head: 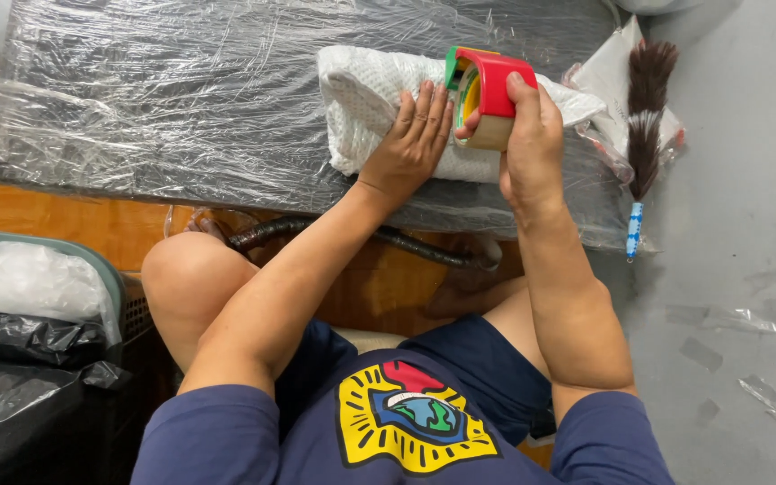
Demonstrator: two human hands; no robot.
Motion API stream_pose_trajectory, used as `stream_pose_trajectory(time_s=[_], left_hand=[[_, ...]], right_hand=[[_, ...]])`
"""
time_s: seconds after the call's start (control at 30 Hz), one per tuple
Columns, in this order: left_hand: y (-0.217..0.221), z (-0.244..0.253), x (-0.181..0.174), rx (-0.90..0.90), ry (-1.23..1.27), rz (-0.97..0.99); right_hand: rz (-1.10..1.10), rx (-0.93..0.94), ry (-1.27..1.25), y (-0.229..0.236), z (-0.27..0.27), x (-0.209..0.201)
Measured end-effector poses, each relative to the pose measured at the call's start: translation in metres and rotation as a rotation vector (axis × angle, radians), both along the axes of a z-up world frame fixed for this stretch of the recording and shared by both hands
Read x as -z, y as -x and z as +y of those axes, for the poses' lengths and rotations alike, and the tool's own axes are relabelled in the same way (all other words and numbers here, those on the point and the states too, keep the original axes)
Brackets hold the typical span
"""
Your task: Wrapping a white cylindrical roll in protective plastic film and then inserting it into a black plastic shipping bag.
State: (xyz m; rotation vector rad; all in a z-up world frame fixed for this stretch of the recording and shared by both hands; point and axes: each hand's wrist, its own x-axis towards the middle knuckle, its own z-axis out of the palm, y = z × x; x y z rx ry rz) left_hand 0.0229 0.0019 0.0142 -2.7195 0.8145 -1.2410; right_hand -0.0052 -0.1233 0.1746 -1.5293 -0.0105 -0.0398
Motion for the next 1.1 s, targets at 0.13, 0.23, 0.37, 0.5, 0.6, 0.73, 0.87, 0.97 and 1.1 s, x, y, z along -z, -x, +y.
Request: stream_pose_trajectory(time_s=[0.13,0.23,0.37,0.5,0.6,0.73,0.87,0.97,1.1], left_hand=[[0.001,0.002,-0.004,0.004,0.008,-0.016],[-0.014,-0.002,0.006,0.041,0.048,0.053],[-0.016,-0.001,0.001,0.053,0.038,0.05],[-0.016,0.001,0.001,0.094,0.083,0.092],[-0.016,0.001,-0.003,0.115,0.098,0.117],[-0.021,0.002,0.001,0.118,0.117,0.131],[-0.023,0.004,-0.001,0.115,0.139,0.148],[-0.021,0.003,0.0,0.132,0.123,0.193],[-0.025,0.006,-0.005,0.123,0.129,0.188]], right_hand=[[-0.052,0.011,0.019,0.017,0.007,0.005],[-0.085,0.029,-0.021,0.037,0.008,0.005],[-0.121,0.053,-0.058,0.059,0.0,0.024],[-0.126,0.073,-0.091,0.09,-0.005,0.038],[-0.113,0.102,-0.106,0.113,-0.008,0.044],[-0.12,0.1,-0.088,0.135,-0.006,0.05],[-0.159,0.055,-0.079,0.151,-0.006,0.064],[-0.123,0.077,-0.099,0.164,-0.01,0.08],[-0.076,0.04,-0.063,0.185,-0.007,0.094]])
